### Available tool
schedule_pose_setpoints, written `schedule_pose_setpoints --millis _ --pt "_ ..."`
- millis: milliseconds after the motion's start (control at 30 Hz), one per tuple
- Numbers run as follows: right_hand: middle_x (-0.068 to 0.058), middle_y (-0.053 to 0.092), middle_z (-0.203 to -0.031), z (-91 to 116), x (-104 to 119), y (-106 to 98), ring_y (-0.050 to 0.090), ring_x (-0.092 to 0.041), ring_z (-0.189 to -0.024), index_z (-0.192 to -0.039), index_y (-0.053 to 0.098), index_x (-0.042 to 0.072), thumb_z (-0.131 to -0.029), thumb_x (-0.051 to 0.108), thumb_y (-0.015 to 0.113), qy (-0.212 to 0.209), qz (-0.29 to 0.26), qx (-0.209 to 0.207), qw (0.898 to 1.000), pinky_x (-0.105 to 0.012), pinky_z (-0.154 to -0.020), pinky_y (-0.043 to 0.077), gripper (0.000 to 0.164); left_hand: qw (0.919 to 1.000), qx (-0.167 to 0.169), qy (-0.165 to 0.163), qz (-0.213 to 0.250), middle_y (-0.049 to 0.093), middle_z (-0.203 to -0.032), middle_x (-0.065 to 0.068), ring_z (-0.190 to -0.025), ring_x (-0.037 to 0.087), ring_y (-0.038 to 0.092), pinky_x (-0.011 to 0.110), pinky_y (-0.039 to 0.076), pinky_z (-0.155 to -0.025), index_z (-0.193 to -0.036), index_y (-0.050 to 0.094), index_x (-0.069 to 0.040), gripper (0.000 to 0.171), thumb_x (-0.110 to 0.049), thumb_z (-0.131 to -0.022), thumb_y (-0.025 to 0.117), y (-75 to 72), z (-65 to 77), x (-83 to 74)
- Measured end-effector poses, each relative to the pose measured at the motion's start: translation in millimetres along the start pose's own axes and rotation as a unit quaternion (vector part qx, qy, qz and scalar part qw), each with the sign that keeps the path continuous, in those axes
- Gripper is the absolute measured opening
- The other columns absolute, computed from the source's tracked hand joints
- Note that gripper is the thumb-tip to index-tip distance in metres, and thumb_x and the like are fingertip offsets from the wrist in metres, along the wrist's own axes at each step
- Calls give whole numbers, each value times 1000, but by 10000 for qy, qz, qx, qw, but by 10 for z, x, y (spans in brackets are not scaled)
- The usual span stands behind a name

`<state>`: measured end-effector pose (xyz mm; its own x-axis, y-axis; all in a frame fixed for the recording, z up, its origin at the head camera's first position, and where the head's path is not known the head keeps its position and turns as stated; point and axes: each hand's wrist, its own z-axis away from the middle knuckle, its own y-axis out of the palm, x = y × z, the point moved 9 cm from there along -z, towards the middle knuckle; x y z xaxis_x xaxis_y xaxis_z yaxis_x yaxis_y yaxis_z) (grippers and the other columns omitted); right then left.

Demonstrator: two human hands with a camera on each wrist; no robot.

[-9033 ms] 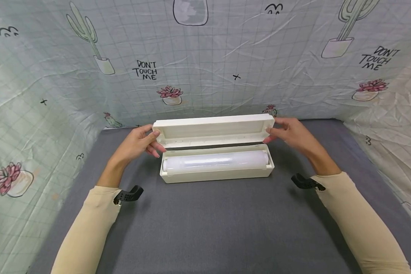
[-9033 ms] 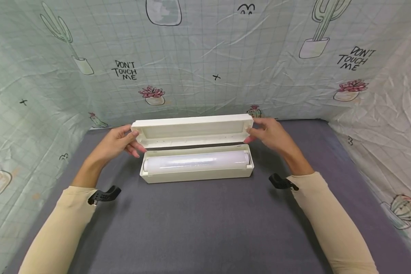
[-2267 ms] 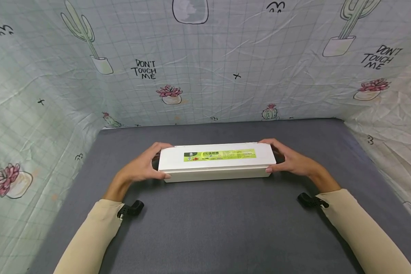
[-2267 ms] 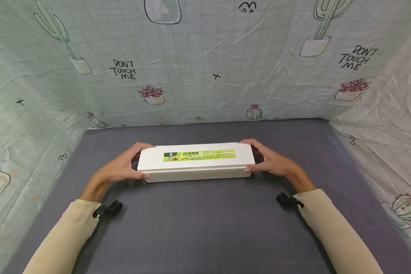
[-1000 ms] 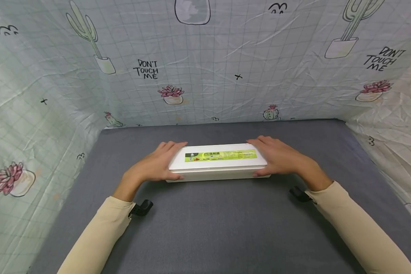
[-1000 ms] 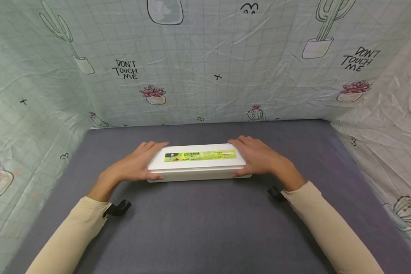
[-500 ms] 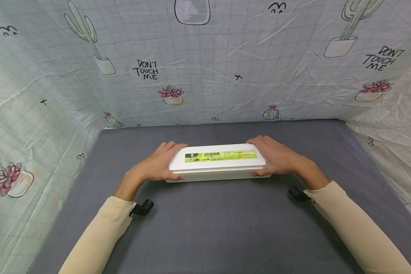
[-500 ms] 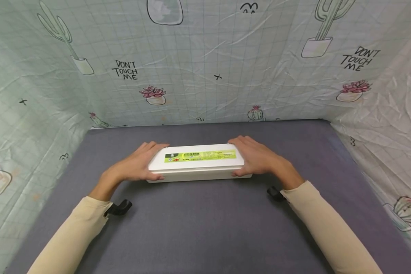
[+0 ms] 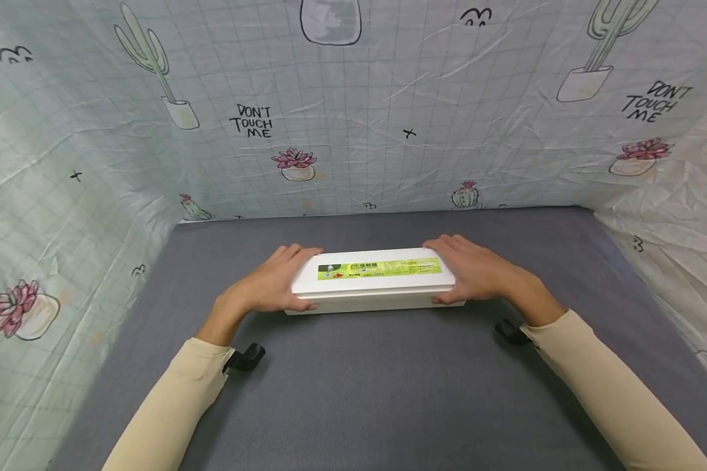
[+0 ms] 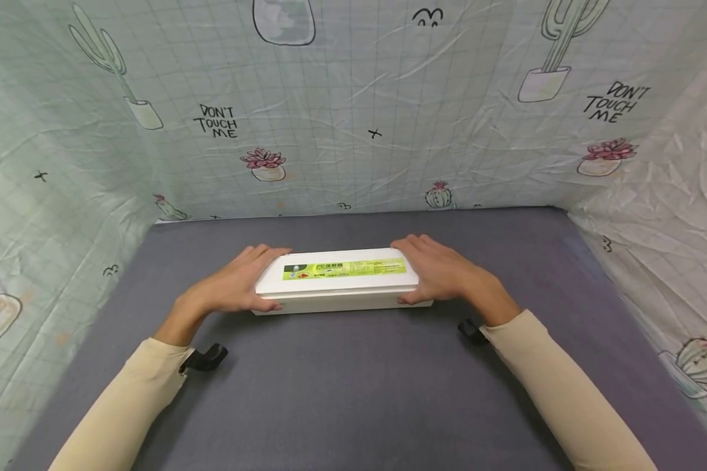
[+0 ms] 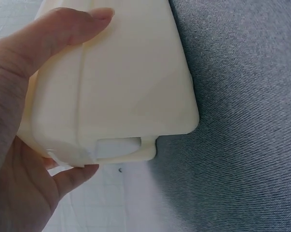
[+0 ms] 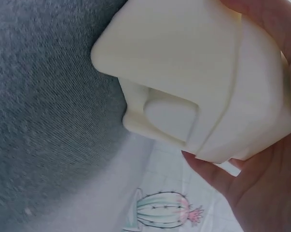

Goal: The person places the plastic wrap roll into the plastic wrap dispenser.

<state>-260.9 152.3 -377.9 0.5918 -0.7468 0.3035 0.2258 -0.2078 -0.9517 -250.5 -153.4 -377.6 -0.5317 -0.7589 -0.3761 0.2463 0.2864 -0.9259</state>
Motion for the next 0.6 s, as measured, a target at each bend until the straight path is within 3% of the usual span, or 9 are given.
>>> schedule_pose_setpoints --millis 233,600 --pt "-3 51 -136 -28 -43 2 47 -21 -118 -152 40 13 -74 55 84 -122 -107 -124 9998 -44 -92 44 99 9999 -76 58 -79 50 -136 5 -116 25 43 46 44 -93 -157 36 -18 100 -46 -73 83 15 -11 4" --pt "-3 51 -134 -21 -51 28 47 -23 -118 -151 40 15 -74 58 83 -67 93 -368 9993 -43 -85 48 99 9997 -209 86 -11 50 -136 7 -118 27 42 47 43 -96 -156 37 -17 99 -40 -73 86 13 -26 25"
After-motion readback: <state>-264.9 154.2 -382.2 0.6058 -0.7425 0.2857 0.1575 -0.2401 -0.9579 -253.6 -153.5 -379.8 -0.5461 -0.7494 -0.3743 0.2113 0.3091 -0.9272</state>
